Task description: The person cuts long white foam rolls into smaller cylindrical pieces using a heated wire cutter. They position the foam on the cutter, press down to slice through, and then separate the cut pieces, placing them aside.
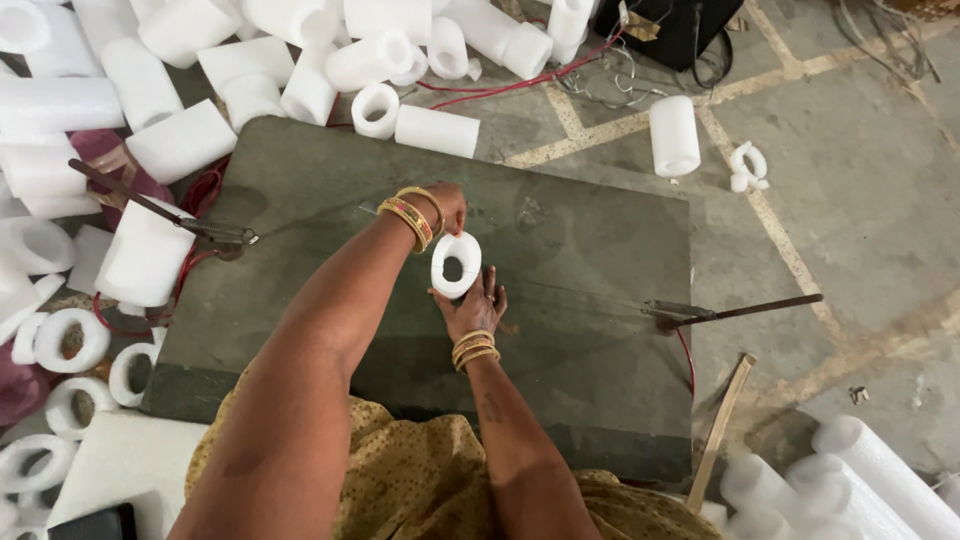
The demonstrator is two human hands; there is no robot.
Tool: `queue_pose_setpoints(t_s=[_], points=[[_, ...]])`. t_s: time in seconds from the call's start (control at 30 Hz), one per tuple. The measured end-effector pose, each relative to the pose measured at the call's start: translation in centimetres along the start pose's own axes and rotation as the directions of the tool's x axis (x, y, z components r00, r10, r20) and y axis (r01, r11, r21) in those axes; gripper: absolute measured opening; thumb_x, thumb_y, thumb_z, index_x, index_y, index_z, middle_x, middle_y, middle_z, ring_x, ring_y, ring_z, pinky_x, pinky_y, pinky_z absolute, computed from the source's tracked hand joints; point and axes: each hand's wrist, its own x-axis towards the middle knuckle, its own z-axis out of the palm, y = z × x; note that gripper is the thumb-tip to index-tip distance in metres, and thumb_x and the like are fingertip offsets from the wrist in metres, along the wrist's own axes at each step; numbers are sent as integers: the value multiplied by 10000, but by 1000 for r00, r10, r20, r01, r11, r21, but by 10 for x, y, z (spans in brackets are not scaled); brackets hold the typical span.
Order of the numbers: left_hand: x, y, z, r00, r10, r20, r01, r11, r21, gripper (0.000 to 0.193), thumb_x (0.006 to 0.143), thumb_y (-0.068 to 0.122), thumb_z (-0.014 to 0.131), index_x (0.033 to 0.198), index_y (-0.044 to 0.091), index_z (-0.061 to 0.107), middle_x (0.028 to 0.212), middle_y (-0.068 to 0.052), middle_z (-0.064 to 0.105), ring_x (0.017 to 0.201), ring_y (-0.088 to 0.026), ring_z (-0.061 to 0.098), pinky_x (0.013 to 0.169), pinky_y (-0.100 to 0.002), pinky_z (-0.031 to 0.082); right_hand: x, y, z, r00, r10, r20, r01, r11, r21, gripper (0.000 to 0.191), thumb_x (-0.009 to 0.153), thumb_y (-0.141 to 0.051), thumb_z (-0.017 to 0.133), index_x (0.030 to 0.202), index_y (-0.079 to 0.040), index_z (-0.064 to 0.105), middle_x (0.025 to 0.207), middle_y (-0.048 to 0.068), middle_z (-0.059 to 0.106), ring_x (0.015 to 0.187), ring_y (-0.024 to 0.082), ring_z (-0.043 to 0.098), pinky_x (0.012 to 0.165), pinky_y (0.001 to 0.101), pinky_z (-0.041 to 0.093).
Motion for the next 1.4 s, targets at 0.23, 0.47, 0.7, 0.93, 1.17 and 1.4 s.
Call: queue_pose_setpoints(t_s=[0.23,0.47,0.7,0.93,1.17,1.4], points=[[-1,-15,-6,1000,-26,0,26,997,-77,119,782,171,852,900,168,841,944,-76,795,878,-251,768,842,-404,603,8,-10,3,997,47,68,-46,999,-20,1008,802,-590,758,1539,-44,342,1437,118,600,1557,305,212,1231,584,58],[-9,-24,-13,998,-27,-50,22,995,-99,111,769,183,850,878,167,834,937,-71,795,878,-233,761,846,-396,595,12,-14,8,994,62,88,-56,995,-79,1045,826,-638,716,1578,-63,273,1517,112,514,1564,299,190,1236,604,22],[-4,-37,-11,997,32,-76,-38,995,-90,106,777,169,820,882,174,830,923,-44,804,890,-209,765,857,-389,593,18,-18,12,986,101,129,-86,989,-123,1037,829,-646,684,1595,-100,246,1651,42,326,1572,268,149,1235,607,-27],[-15,-36,-21,998,-28,-51,20,987,-160,211,805,158,820,1013,191,821,967,-65,795,870,-224,755,847,-393,587,23,-21,21,987,88,138,-63,982,-176,984,882,-660,610,1606,-110,232,1676,26,273,1579,277,108,1222,639,-64],[-32,-26,-32,995,-94,26,96,984,-151,254,895,134,748,1126,225,801,989,-74,790,810,-226,765,796,-413,608,24,-29,21,980,111,165,-80,979,-186,972,893,-667,582,1608,-117,218,1682,24,245,1578,277,75,1218,649,-80],[-21,-38,-19,993,-85,77,108,923,-371,297,911,76,702,1163,211,782,1010,-84,783,784,-220,768,689,-392,649,26,-35,17,971,129,200,-90,977,-196,946,923,-656,559,1601,-99,204,1677,35,243,1578,284,62,1208,664,-85]])
